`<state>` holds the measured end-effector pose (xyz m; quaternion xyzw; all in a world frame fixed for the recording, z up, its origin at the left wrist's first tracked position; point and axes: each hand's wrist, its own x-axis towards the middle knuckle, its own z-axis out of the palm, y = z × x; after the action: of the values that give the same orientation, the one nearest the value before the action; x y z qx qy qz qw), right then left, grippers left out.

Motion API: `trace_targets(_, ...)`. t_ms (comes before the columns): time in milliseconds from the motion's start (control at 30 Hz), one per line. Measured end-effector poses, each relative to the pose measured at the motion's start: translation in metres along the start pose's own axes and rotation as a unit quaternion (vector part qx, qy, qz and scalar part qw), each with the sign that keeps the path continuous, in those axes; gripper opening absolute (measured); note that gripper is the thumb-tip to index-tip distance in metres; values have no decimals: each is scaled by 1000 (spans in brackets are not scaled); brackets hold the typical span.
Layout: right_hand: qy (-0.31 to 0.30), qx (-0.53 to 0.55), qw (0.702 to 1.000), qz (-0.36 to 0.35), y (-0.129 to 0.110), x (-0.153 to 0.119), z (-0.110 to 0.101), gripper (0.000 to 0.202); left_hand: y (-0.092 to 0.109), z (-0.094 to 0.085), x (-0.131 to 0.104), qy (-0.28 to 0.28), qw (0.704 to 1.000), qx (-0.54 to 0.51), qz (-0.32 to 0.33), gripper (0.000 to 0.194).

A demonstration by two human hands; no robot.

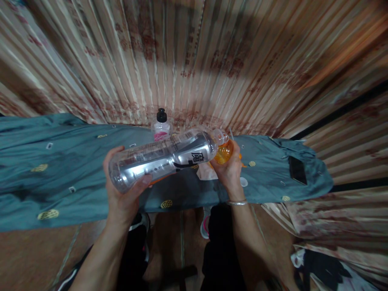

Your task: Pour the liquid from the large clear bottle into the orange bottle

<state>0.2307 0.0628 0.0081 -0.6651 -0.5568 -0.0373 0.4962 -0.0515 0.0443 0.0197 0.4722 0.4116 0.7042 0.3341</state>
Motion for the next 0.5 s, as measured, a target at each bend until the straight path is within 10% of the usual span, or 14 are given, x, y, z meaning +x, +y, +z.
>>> trace_targets(500, -29, 18, 999, 29, -4, 1, -2, 79, 1, 1, 1, -4, 1000, 5, 16, 87)
